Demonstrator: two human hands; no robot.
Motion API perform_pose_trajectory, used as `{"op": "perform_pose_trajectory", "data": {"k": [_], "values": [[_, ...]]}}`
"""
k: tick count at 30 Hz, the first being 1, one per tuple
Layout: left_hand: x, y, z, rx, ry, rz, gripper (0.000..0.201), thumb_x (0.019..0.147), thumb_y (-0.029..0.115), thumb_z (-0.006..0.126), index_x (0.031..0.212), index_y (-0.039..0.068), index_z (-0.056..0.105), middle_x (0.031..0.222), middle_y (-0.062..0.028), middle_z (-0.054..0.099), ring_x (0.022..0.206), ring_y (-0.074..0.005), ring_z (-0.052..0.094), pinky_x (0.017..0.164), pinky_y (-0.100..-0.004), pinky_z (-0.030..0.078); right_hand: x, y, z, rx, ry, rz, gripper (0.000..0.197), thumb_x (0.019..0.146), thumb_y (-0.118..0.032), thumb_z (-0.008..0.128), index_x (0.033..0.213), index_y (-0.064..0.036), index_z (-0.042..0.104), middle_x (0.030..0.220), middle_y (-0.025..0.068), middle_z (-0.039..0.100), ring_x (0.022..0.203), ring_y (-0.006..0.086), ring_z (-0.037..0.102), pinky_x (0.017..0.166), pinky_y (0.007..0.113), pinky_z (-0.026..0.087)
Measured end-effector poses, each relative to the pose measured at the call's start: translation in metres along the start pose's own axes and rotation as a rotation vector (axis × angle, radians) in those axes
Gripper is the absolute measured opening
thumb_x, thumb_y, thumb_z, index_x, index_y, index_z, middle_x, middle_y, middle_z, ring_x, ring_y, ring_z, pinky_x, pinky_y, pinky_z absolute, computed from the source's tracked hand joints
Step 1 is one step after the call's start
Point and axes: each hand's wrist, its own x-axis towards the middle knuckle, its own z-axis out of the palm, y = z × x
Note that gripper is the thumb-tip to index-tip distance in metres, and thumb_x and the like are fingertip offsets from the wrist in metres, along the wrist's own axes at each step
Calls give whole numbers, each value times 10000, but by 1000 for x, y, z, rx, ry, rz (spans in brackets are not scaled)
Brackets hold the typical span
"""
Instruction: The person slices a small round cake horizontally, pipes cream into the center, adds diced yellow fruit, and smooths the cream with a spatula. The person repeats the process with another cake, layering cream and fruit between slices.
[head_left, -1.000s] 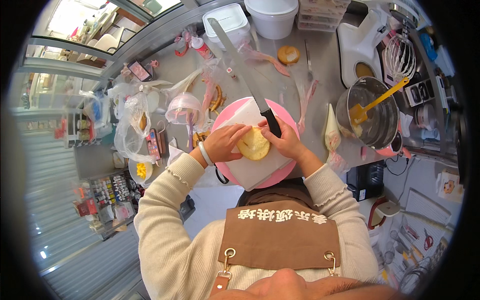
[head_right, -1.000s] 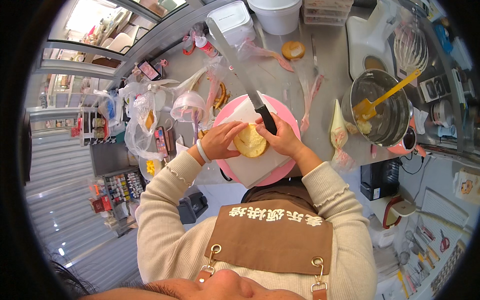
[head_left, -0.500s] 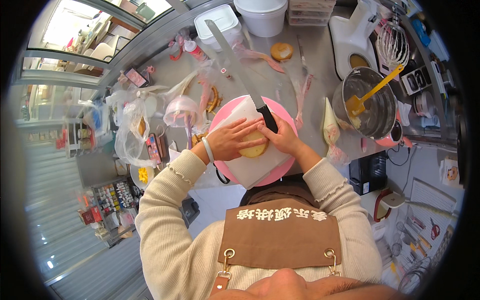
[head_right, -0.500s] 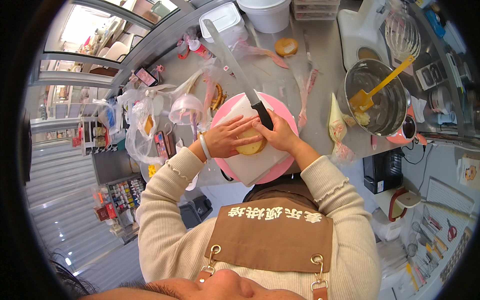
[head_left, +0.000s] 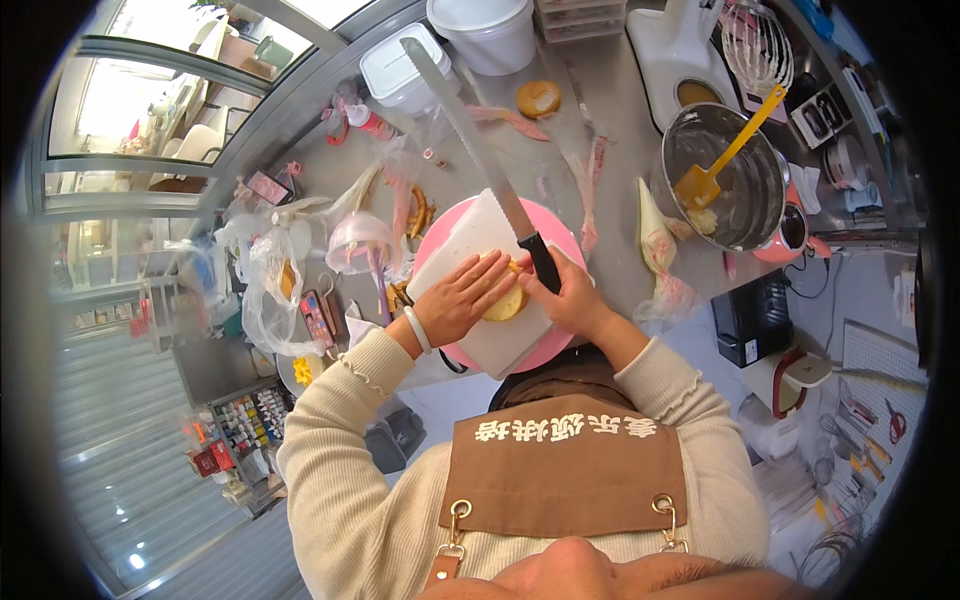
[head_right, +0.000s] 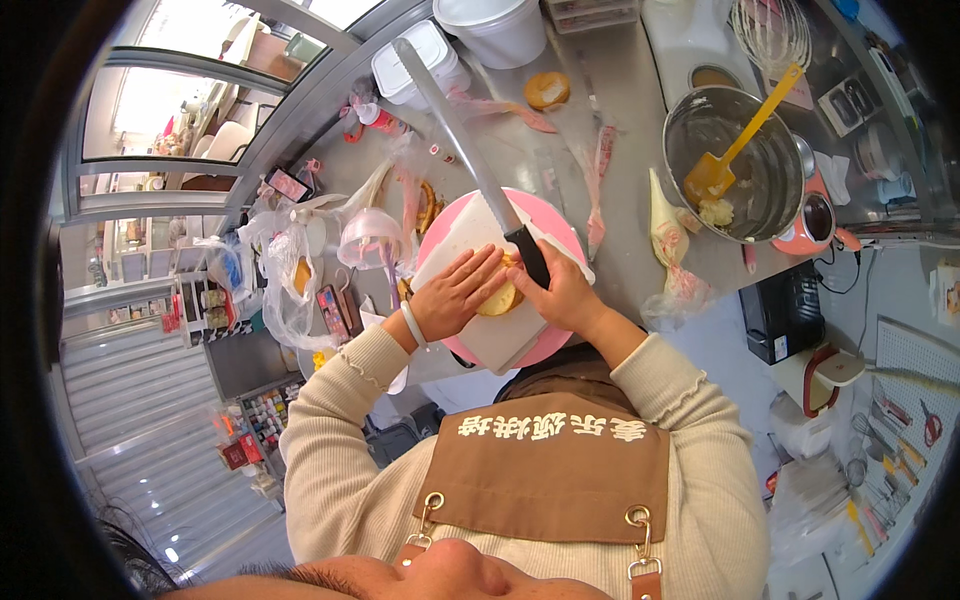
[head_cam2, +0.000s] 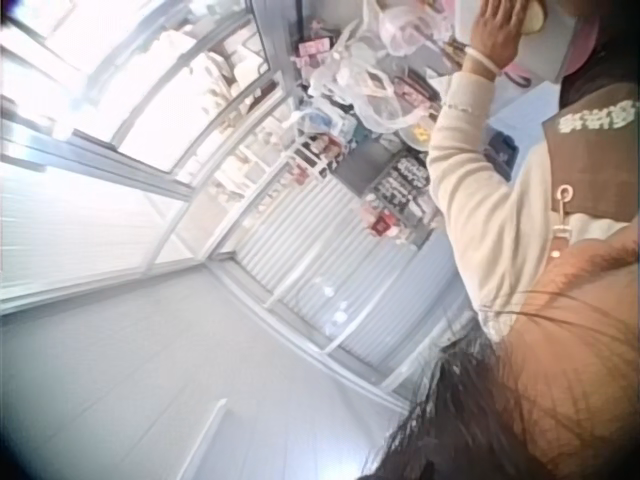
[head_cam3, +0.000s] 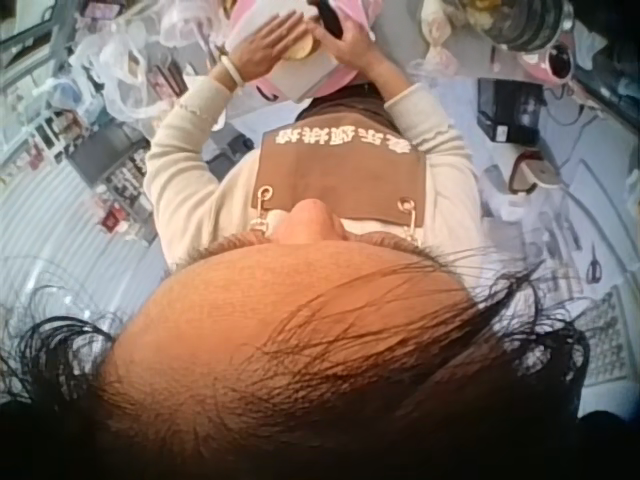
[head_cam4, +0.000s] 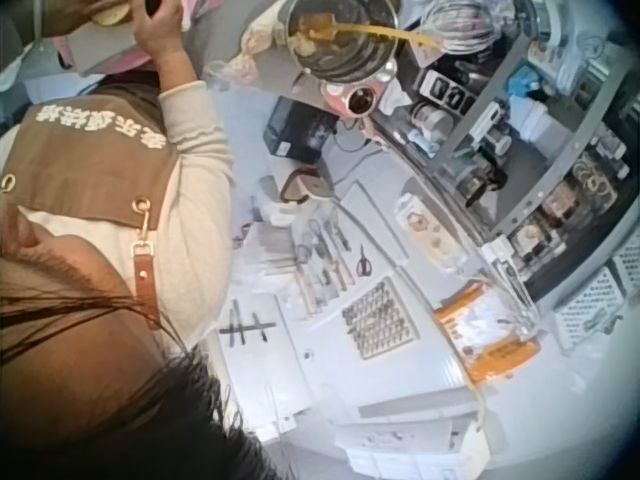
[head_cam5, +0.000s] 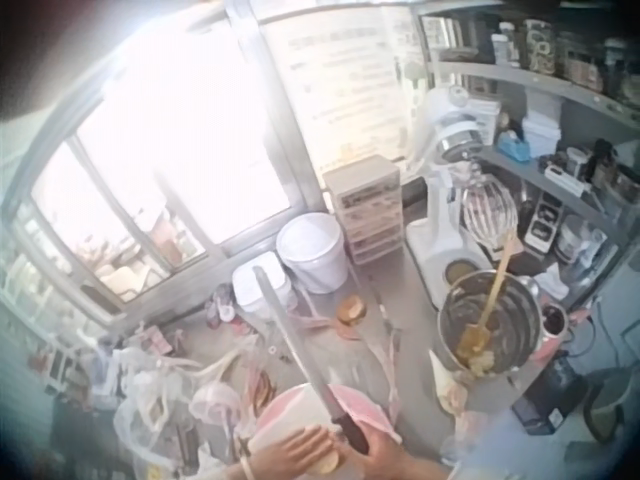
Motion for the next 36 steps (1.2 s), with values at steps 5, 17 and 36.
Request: {"op": "perform_pose_trajectory", "data": {"k": [5,17,36], "values": [[10,7,-6,-105,33,-35,886,679,85,779,1503,13,462,1564,-189,461,1464,-369,442,1217,-493,362,-5,-2,0,-28,27,-34,346,979,-305,716,1134,-7,633,1007,153,713,881,282,687,836,376,547],[43,6,-31,-278,-105,-175,794,579,59,852,1328,195,624,1321,-117,537,1255,-377,524,1060,-476,486,-161,-14,-80,-74,15,403,342,1062,-252,589,1339,-50,593,692,85,650,607,202,634,638,345,520],[54,18,-32,-230,-38,-383,709,601,149,936,1252,135,654,1232,-131,559,1156,-370,558,991,-467,510,-206,5,-80,-115,-34,316,455,1023,-221,629,1454,-90,559,1072,236,734,888,418,730,751,416,584]]}}
